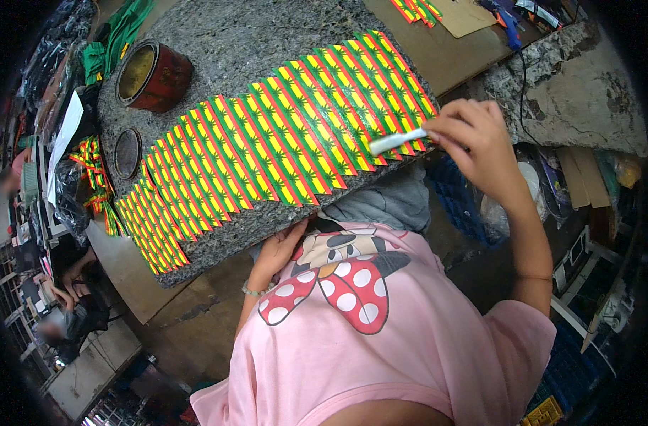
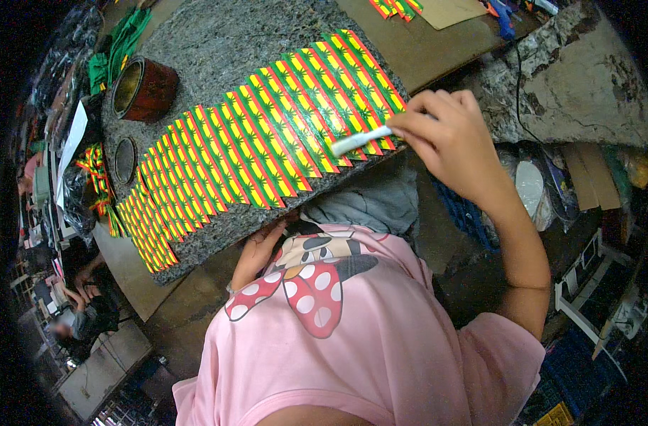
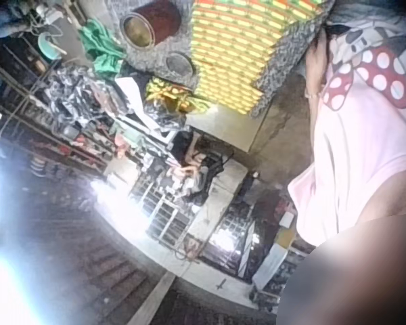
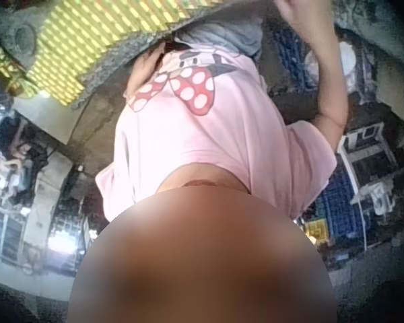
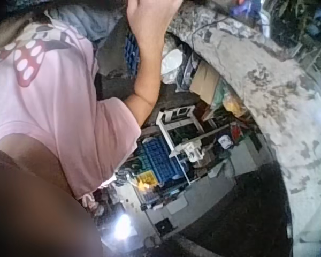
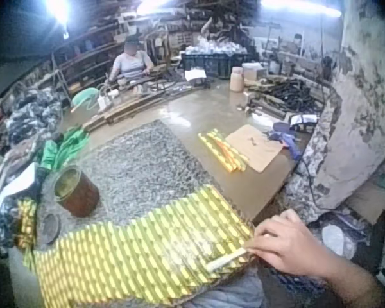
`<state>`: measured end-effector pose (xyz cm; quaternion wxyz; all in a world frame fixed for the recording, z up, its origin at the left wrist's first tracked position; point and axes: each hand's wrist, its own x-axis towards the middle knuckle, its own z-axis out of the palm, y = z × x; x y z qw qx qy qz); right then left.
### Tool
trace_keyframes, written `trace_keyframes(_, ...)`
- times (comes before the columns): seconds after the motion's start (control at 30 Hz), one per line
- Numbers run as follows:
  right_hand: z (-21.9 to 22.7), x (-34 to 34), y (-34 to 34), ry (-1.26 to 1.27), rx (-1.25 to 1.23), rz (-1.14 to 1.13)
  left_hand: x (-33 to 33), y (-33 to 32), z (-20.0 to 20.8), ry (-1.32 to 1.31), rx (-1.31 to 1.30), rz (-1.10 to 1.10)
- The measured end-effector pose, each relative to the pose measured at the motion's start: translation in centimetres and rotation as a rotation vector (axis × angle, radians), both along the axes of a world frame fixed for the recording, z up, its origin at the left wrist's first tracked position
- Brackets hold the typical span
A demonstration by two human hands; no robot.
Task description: The person applies a liquid from a small can onto a dark textured mat using a brush, then places colorful patterned strips onto the mat in rows. The person repeatedly dips the brush into the can and arranges the strips by hand.
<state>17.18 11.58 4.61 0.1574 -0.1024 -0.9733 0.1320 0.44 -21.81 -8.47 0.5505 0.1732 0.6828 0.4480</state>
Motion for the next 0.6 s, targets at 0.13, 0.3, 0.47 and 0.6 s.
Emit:
trace_keyframes(0.13, -0.2, 2.1, -0.6, -0.068, 0.006, 0.000, -1.2, -1.9, -1.9, 0.391, -0.233, -0.218)
trace_keyframes(0.3, 0.0, 4.0, -0.2, -0.124, -0.335, 0.036, -1.4, -2.4, -4.1, 0.331, -0.215, -0.113)
trace_keyframes(0.47, -1.0, 4.3, 0.4, -0.165, -1.160, -0.201, -1.2, -1.2, -4.0, -0.549, 0.373, 0.379)
trace_keyframes(0.6, -1.4, 3.9, 0.5, -0.301, -1.404, -0.211, -1.2, -0.4, -1.9, -0.981, 0.534, 0.730)
